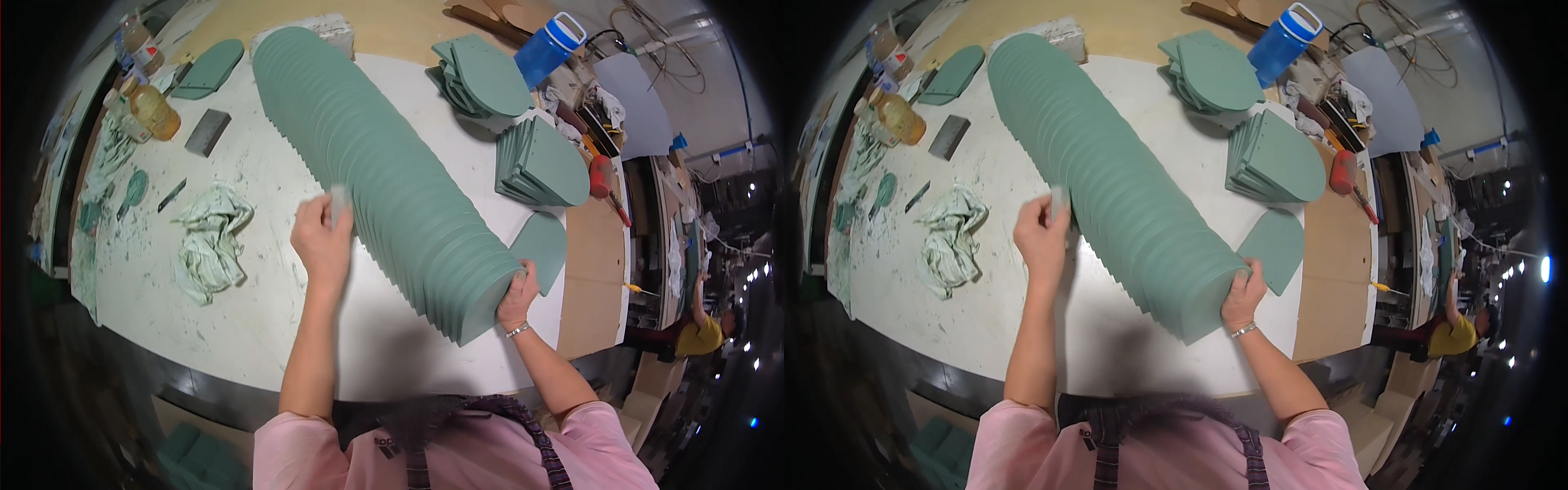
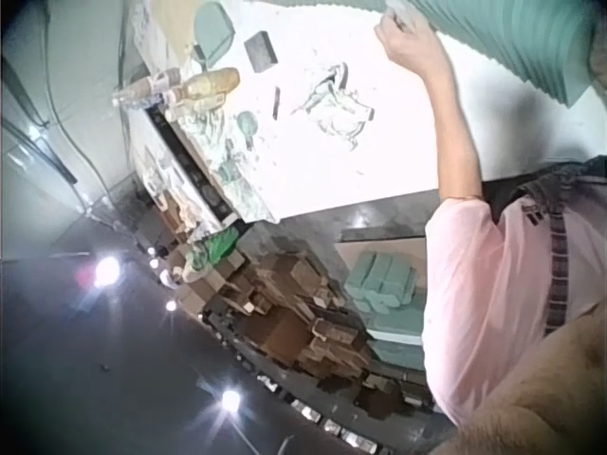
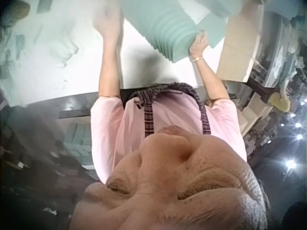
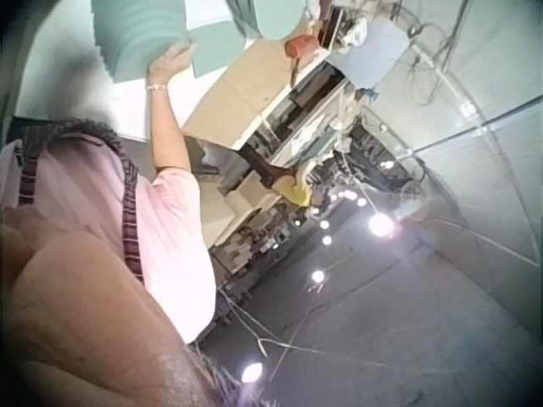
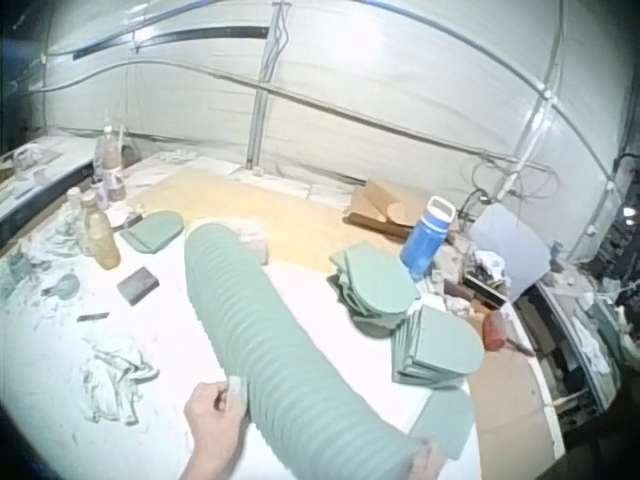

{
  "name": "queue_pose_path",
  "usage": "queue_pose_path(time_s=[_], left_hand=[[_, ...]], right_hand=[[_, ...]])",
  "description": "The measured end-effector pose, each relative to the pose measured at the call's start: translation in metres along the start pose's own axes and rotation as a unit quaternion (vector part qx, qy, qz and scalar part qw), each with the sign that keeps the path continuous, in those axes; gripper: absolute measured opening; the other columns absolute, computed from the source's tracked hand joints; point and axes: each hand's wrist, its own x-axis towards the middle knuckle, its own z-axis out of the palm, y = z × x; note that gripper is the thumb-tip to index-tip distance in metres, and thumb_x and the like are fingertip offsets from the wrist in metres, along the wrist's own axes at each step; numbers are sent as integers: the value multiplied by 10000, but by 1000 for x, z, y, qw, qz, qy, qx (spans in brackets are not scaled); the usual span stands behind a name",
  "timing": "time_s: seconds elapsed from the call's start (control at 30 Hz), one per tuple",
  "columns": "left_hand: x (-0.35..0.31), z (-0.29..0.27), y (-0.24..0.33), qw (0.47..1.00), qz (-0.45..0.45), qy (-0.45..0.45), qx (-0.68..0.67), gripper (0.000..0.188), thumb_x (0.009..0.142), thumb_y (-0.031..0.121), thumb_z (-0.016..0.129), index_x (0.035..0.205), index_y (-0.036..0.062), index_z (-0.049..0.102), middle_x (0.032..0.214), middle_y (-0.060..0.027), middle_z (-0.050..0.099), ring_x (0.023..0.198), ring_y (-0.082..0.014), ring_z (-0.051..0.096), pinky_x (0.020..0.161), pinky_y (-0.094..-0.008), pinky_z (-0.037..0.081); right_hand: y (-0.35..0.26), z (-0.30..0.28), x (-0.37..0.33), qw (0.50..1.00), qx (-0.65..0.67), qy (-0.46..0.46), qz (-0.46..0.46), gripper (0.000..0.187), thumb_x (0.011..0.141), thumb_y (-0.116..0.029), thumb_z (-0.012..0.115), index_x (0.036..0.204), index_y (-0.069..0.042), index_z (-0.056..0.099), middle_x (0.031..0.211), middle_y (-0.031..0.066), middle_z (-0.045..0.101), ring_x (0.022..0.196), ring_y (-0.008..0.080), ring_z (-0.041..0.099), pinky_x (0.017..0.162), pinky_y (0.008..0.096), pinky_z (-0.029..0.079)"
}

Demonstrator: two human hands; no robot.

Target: The person wipes a stack of curved green parts with a cloth and then uses a sanding block to sand the edges of the stacked parts, occasionally handling small scrap pieces on the table.

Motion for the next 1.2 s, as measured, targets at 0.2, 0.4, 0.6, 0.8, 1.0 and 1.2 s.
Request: queue_pose_path(time_s=[0.2,0.4,0.6,0.8,1.0,1.2], left_hand=[[41,11,17,967,252,34,18,239,772,76,745,1002,22,714,800,-92,558,684,-203,541,611,-295,453],[32,-11,-5,970,239,1,38,279,726,67,758,1003,55,724,787,-85,560,719,-256,571,642,-358,477],[41,4,1,953,300,-25,21,282,752,89,757,1024,23,719,799,-80,557,698,-224,557,626,-338,466],[60,-14,26,957,283,-48,42,258,759,127,750,1009,65,733,805,-71,555,765,-254,575,676,-364,478],[73,-13,21,946,307,-48,93,234,771,113,740,1003,80,736,795,-60,572,722,-220,581,655,-323,480],[67,-29,17,971,223,-75,48,232,769,134,744,990,64,728,804,-74,591,695,-230,597,631,-335,488]], right_hand=[[-3,6,0,1000,-15,8,-13,589,970,-551,398,952,19,546,680,148,513,630,260,525,615,382,428],[-9,2,3,999,-45,14,-16,572,966,-535,385,942,17,531,671,159,500,630,263,530,610,387,423],[-9,5,4,998,-39,24,-40,565,962,-530,379,927,15,524,663,176,490,614,299,518,610,404,414],[-3,4,1,999,-44,14,-20,596,956,-562,370,926,12,528,661,182,486,619,320,522,609,417,411],[-8,7,2,999,-32,16,-30,582,955,-546,376,924,14,530,666,195,496,618,340,529,607,427,414],[-12,4,3,999,-46,22,-16,600,955,-560,365,911,13,536,680,215,513,638,379,538,619,438,423]])
